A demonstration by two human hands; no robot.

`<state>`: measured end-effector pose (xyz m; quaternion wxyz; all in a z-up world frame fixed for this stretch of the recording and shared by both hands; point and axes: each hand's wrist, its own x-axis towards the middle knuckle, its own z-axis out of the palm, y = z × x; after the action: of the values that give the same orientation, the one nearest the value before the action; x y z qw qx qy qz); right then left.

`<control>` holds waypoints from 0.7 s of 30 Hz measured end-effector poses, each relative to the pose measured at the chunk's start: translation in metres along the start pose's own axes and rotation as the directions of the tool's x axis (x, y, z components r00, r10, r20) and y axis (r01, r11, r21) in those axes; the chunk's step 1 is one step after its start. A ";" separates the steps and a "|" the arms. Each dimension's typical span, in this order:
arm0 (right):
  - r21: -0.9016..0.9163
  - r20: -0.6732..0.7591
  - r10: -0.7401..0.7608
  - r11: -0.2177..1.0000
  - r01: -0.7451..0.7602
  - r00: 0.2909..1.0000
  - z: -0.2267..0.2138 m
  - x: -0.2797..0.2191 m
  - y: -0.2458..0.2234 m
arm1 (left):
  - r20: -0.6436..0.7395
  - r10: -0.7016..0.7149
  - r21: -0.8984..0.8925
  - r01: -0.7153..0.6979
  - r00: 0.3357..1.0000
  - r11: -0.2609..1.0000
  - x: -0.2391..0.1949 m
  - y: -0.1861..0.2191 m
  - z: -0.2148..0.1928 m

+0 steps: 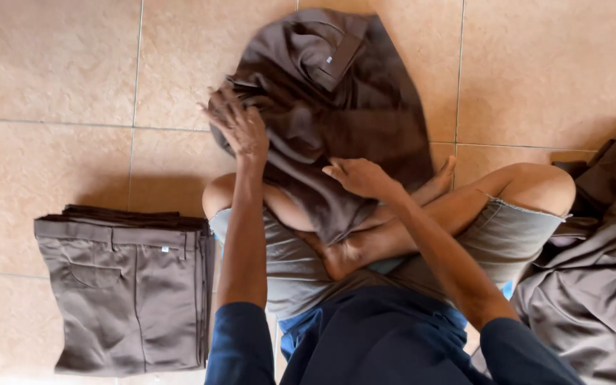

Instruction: The person sits cross-legged on a tiled floor and folds a brown pair of trousers by hand. They smooth the fabric, fold the legs together, fold the garment in half, and then fold it again into a compact rectangle before placing it aside.

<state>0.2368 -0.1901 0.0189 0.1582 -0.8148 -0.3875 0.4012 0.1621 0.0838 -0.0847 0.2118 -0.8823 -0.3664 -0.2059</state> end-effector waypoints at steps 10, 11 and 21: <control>-0.644 -0.534 -0.315 0.753 -0.136 0.785 0.072 0.067 0.124 | 0.118 0.244 -0.461 -0.165 0.963 0.872 -0.063 0.092 -0.047; -0.559 -0.366 -0.225 0.829 -0.020 0.903 0.065 0.047 0.113 | 0.134 0.274 -0.466 -0.183 0.952 0.866 -0.074 0.098 -0.055; -0.120 -0.748 -0.103 0.993 0.019 0.656 -0.013 0.098 0.130 | 0.162 0.238 -0.537 -0.117 0.958 0.835 -0.096 0.121 -0.061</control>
<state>0.3496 -0.1992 -0.0990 0.2758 -0.9012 -0.3343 0.0028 0.1759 -0.0795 -0.1114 -0.0596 -0.9541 -0.2342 -0.1768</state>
